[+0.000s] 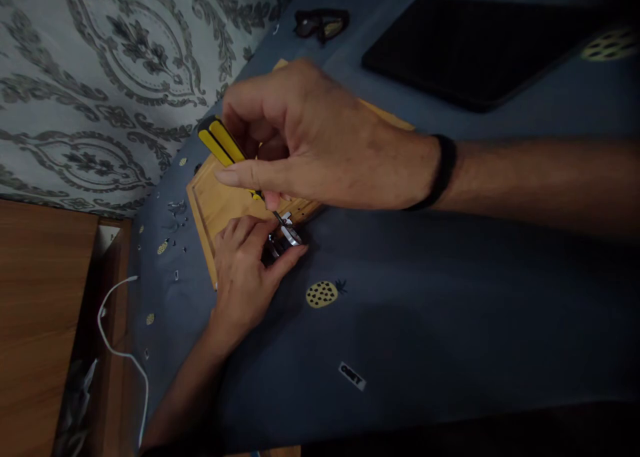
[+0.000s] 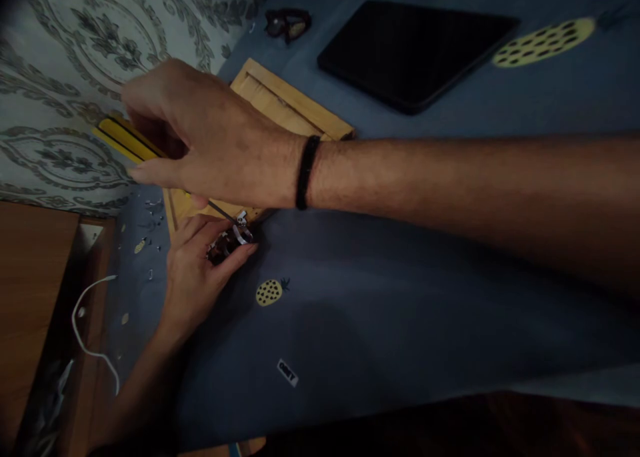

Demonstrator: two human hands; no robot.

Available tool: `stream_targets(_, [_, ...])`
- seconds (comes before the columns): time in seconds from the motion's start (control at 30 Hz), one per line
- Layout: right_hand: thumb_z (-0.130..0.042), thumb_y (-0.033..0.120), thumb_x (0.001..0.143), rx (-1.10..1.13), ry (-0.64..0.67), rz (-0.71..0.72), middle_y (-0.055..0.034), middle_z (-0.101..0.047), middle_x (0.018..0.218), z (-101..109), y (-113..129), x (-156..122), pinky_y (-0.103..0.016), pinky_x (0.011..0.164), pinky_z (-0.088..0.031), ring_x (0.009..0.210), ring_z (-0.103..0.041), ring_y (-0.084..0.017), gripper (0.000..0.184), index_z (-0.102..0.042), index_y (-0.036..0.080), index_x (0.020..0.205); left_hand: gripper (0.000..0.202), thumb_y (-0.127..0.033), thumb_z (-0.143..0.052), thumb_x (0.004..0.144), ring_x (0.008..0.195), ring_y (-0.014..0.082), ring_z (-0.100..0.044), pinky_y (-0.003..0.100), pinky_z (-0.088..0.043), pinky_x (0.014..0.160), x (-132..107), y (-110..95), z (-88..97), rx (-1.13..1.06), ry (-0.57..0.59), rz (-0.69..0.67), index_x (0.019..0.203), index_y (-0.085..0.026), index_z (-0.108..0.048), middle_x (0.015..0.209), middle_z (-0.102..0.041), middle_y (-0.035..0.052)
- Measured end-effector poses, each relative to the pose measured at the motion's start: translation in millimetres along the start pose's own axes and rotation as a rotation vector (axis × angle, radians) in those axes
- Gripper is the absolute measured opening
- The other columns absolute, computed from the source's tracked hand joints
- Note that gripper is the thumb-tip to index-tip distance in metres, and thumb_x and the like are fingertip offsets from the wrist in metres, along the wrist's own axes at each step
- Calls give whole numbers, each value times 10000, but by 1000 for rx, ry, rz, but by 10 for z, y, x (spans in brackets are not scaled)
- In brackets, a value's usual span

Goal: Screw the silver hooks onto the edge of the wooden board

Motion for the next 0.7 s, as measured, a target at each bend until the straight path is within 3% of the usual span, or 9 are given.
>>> stream_targets(0.1, [-711, 114, 898, 24, 29, -31, 84, -594, 716, -16, -26, -9, -132, 538, -469, 627, -578, -16, 186, -549, 127, 806, 332, -498, -714, 917, 943, 254, -621, 409, -469, 850, -4, 9, -1, 1, -2, 7, 1039, -190, -722, 945, -691, 51])
stream_targets(0.4, [-666, 105, 913, 112, 60, 107, 82, -601, 782, -40, -65, -47, -128, 572, -481, 650, -565, -3, 91, -581, 105, 879, 354, -539, -696, 918, 932, 250, -634, 418, -481, 887, -6, 7, -3, -7, -31, -5, 1035, -206, -726, 935, -701, 45])
stream_targets(0.53, [-695, 148, 914, 50, 93, 12, 84, -596, 770, -43, -10, -29, -125, 559, -455, 647, -563, -5, 113, -596, 94, 917, 374, -534, -700, 917, 935, 257, -636, 410, -471, 851, -8, 10, -9, -6, -17, -3, 1050, -186, -728, 932, -701, 53])
stream_targets(0.6, [-698, 169, 919, -40, 115, -37, 87, -565, 719, -32, 24, -14, -119, 542, -429, 634, -551, -6, 129, -607, 89, 873, 369, -533, -702, 917, 939, 252, -637, 403, -468, 846, -10, 14, -13, -4, -13, 2, 1054, -191, -727, 940, -704, 50])
stream_targets(0.7, [-634, 146, 962, -97, 171, 2, 90, -492, 625, -26, 77, 1, -113, 511, -392, 570, -474, 8, 279, -560, 104, 696, 362, -538, -698, 920, 947, 245, -638, 400, -464, 849, -11, 13, -13, -9, -18, 4, 1049, -201, -724, 962, -709, 46])
Point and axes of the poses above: each hand's wrist, its own x-axis towards the middle knuckle, its own z-axis out of the back of the hand, y = z × x, the point moved 5 cm from there along x, towards the middle knuckle
